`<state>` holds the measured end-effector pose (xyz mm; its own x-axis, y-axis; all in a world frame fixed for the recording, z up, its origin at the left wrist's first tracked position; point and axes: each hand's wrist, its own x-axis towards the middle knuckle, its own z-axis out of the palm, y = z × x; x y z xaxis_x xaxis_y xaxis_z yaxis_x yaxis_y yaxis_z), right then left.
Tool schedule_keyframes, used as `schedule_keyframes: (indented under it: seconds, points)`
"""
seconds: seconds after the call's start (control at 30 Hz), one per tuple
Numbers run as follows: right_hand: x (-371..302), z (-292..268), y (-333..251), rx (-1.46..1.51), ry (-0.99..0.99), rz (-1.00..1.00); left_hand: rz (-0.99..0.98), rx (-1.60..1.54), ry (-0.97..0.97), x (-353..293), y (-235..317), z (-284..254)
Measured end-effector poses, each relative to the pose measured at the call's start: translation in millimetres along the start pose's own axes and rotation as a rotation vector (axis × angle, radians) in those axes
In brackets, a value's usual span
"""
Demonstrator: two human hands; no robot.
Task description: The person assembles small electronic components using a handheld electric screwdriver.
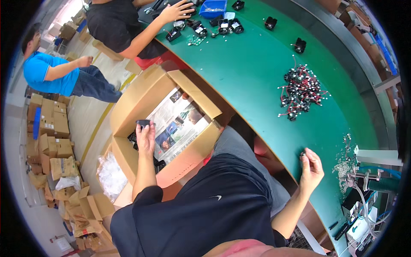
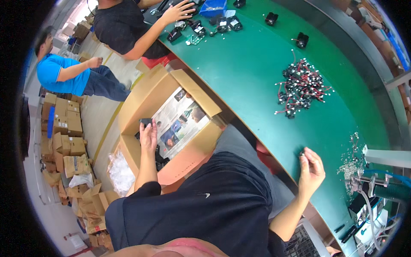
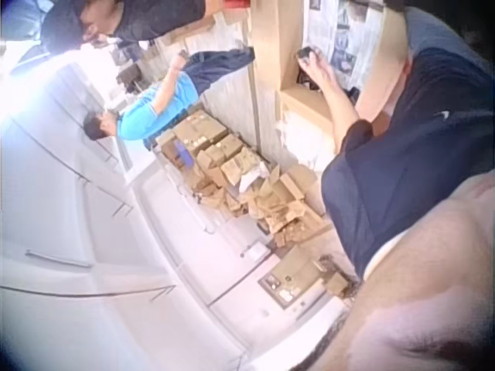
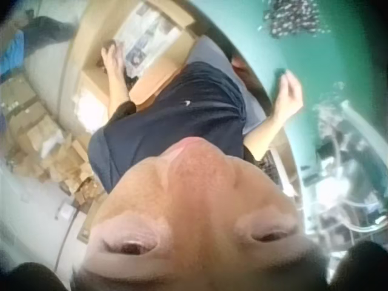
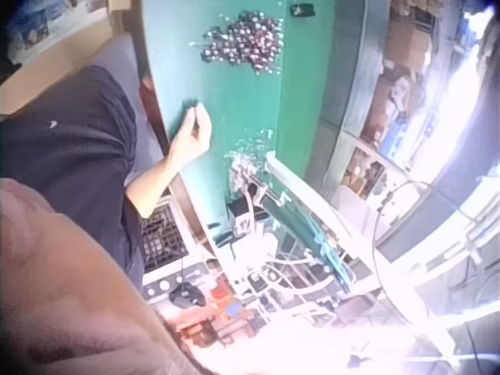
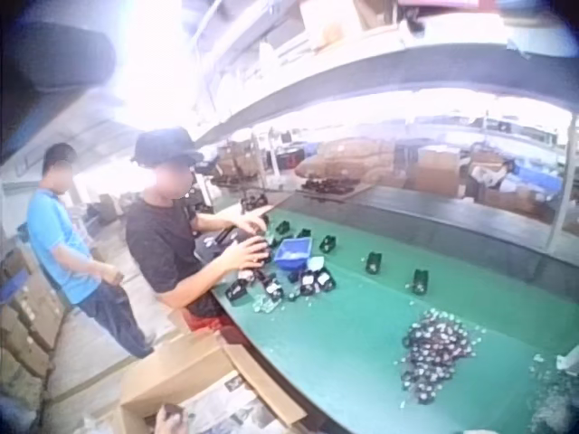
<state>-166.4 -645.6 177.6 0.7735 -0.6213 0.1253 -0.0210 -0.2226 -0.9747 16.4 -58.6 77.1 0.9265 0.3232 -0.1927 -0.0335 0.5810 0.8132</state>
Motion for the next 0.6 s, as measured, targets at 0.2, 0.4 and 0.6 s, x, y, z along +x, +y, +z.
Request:
schedule_keyframes:
  seconds: [0.2, 0.4, 0.6]
  points:
    - [0, 8, -16, -0.076, -0.002, -0.105, -0.415, -0.325, -0.656, -54, -18, 212]
    - [-1, 10, -26, -0.025, 0.028, -0.117, -0.636, -0.289, -1.2, -103, -75, 392]
    - [-16, -4, -2, 0.585, 0.233, 0.041, -0.336, 0.378, -1.65, -150, -170, 496]
